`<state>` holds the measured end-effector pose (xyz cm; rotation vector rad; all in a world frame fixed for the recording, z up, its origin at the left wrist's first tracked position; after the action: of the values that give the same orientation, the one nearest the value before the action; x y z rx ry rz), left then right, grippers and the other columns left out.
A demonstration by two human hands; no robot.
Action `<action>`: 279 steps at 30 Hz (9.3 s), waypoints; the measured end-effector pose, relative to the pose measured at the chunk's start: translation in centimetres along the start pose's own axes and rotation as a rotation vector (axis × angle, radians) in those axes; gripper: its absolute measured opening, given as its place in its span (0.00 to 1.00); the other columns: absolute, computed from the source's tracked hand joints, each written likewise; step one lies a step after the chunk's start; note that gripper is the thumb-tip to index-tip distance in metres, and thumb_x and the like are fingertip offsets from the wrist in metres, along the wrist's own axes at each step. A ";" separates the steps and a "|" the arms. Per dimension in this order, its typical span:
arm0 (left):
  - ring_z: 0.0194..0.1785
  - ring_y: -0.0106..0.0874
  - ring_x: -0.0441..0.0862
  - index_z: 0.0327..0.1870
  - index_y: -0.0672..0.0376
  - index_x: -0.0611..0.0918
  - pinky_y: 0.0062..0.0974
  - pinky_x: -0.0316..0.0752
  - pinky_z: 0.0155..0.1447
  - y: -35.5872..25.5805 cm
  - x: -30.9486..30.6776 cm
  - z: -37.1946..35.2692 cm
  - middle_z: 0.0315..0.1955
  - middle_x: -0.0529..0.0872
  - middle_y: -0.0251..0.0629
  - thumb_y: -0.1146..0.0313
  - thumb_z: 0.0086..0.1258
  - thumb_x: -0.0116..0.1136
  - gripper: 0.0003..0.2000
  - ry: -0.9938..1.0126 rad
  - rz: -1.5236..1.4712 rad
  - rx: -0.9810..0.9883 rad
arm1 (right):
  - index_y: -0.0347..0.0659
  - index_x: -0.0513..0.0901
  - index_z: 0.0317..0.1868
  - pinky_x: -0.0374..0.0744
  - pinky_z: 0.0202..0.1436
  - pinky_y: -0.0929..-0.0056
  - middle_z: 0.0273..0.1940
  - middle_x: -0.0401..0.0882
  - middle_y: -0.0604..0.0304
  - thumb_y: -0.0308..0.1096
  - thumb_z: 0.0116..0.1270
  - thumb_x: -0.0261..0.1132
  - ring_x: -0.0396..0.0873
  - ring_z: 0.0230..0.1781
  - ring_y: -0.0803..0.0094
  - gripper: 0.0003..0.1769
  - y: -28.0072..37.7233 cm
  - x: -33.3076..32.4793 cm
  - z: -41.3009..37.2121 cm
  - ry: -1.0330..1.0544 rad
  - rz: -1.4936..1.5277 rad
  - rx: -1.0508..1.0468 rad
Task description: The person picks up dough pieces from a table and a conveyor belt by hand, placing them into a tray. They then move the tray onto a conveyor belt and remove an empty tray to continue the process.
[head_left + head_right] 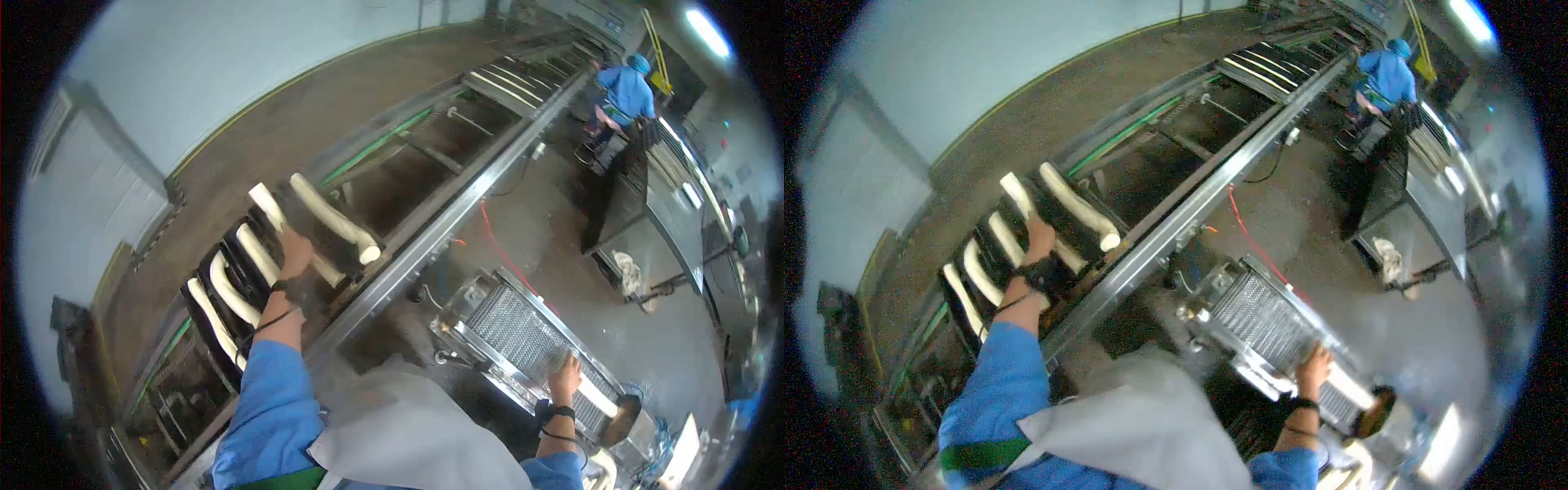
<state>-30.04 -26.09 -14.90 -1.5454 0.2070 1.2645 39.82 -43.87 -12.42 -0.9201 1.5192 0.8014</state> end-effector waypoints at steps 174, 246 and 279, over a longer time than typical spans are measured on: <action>0.30 0.27 0.78 0.24 0.61 0.81 0.22 0.71 0.41 -29.0 0.8 -26.3 0.24 0.81 0.33 0.66 0.47 0.58 0.08 1.407 -0.685 0.385 | 0.30 0.78 0.50 0.74 0.51 0.65 0.41 0.81 0.46 0.30 0.61 0.65 0.77 0.44 0.61 0.18 -15.9 -11.4 -35.0 -0.371 0.772 0.749; 0.50 0.52 0.75 0.56 0.61 0.75 0.45 0.70 0.55 -47.9 24.4 -47.5 0.43 0.80 0.55 0.68 0.56 0.64 0.25 0.829 0.003 1.569 | 0.38 0.54 0.72 0.43 0.76 0.50 0.72 0.52 0.47 0.55 0.56 0.66 0.49 0.74 0.60 0.50 -27.2 3.1 -31.9 -0.238 0.202 0.940; 0.48 0.30 0.80 0.53 0.66 0.79 0.28 0.72 0.55 -34.9 11.7 -64.4 0.45 0.84 0.41 0.61 0.57 0.65 0.24 2.516 -0.331 0.120 | 0.31 0.77 0.42 0.80 0.39 0.58 0.36 0.79 0.49 0.29 0.47 0.65 0.80 0.34 0.54 0.19 -20.5 -0.9 -27.8 -0.086 2.239 0.975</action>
<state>37.15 -57.37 -12.10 -1.9341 1.3533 -1.4977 45.30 -77.66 -7.74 1.9407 2.0076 1.1190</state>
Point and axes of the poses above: each hand's wrist, its own z-axis towards the middle knuckle, its own x-axis out of the palm, y = z × x, the point moved 1 cm from there along z, towards the middle knuckle
